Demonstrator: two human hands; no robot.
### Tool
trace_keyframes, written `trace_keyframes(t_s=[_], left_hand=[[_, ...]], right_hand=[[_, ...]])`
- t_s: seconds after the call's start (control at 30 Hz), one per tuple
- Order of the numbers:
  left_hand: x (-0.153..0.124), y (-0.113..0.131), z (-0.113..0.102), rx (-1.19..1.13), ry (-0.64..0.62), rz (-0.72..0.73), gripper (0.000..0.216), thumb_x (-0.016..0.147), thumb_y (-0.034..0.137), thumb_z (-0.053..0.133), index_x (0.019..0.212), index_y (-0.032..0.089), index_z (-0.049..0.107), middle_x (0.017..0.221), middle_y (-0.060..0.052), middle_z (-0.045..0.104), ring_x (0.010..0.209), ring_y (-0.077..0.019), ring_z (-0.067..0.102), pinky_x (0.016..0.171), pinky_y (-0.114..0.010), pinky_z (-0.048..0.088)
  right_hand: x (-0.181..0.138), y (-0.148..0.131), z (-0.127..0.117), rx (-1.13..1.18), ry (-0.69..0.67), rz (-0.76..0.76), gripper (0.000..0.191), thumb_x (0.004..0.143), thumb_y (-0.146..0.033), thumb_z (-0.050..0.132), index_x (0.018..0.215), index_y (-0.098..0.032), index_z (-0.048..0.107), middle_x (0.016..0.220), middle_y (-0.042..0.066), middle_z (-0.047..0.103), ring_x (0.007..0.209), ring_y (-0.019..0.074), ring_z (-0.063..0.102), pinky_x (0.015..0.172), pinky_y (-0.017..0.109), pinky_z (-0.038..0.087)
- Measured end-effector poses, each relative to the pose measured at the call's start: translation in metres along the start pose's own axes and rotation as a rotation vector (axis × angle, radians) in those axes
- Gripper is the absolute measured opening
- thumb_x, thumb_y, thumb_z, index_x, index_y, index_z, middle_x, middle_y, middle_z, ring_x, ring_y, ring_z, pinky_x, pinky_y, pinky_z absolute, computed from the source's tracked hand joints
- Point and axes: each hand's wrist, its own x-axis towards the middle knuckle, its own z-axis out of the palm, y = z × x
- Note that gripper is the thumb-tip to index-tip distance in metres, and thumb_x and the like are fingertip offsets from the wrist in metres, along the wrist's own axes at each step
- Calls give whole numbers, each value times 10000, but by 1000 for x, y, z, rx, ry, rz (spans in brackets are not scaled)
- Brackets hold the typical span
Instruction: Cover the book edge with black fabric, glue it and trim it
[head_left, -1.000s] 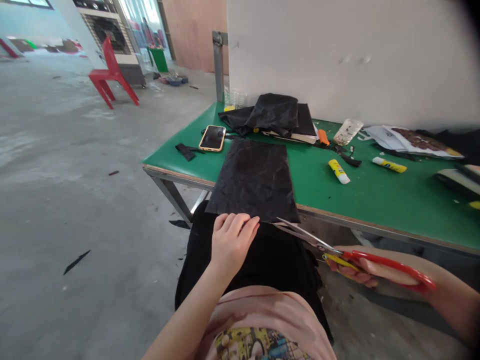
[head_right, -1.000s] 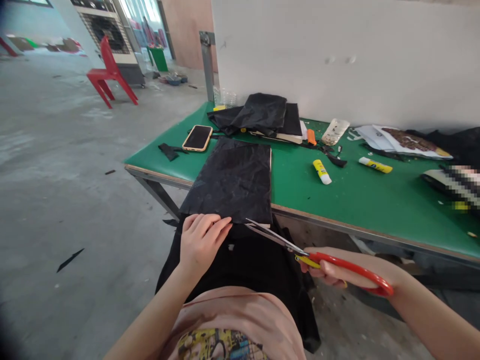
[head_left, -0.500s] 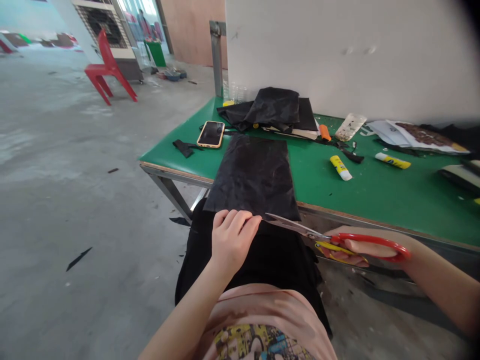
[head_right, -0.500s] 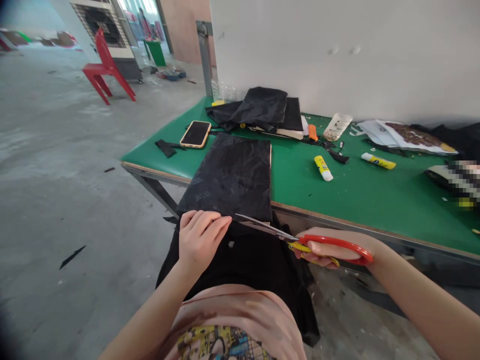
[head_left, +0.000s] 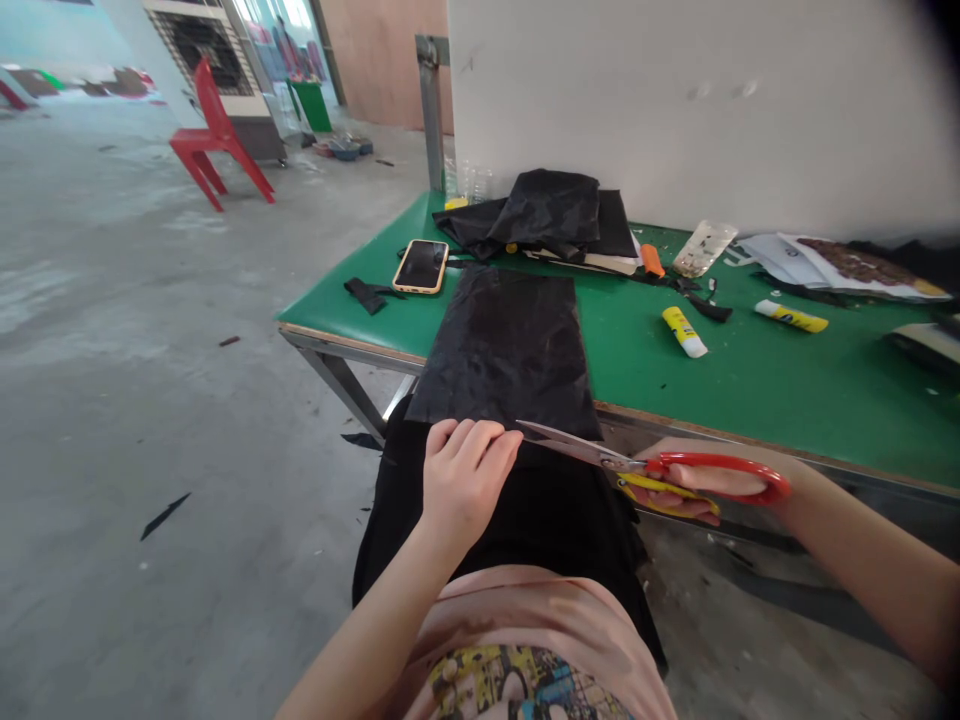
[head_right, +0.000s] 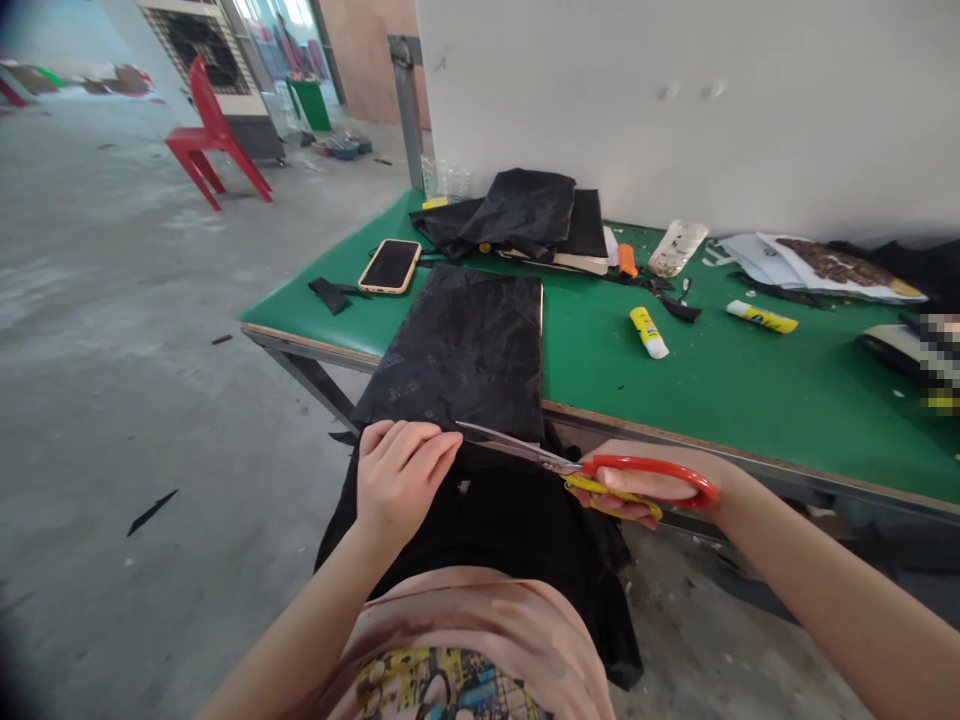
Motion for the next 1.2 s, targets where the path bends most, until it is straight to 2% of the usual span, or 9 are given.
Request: trace_keyframes(t_s=[0.3, 0.57, 0.8, 0.97, 1.07, 1.2], left_hand=[[-2, 0, 0, 2, 0, -1, 117, 825, 122, 592, 891, 206, 640, 773, -4, 648, 666, -124, 571, 742, -316, 355], [-5, -2, 2, -1, 1, -6, 125, 834, 129, 585, 912, 210, 639, 779, -2, 650, 685, -123, 581, 764, -317, 360], [-6, -1, 1, 2, 6, -4, 125, 827, 120, 595, 899, 211, 641, 759, 3, 653, 666, -119, 578, 758, -321, 360], [-10, 0, -1, -33, 40, -6, 128, 818, 117, 609, 892, 213, 648, 740, 7, 647, 657, -111, 589, 737, -311, 370], [-15, 2, -3, -115, 82, -62, 132, 788, 104, 644, 864, 211, 655, 717, 10, 635, 663, -108, 592, 705, -295, 386], [-24, 7, -4, -292, 30, -281, 72, 798, 156, 641, 838, 211, 666, 723, 2, 620, 625, -103, 541, 637, -260, 420]], right_hand=[[7, 4, -1, -78, 44, -14, 523, 805, -683, 447, 801, -160, 454, 632, -47, 381, 456, 45, 333, 388, 177, 355], [3, 6, -4, -146, 74, -19, 486, 806, -633, 475, 797, -147, 478, 582, -53, 377, 444, 50, 330, 368, 177, 285], [3, 6, -5, -229, 164, 71, 484, 782, -625, 510, 805, -141, 517, 566, -47, 409, 422, 55, 350, 355, 184, 275], [2, 3, -5, -281, 198, 74, 482, 765, -634, 525, 760, -152, 511, 563, -48, 398, 426, 53, 353, 357, 178, 268], [2, 1, -5, -284, 211, 110, 506, 733, -664, 543, 739, -159, 508, 546, -56, 378, 421, 52, 350, 358, 172, 271], [3, 0, -6, -331, 227, 136, 526, 726, -690, 533, 697, -166, 497, 480, -62, 375, 382, 58, 350, 350, 178, 259]])
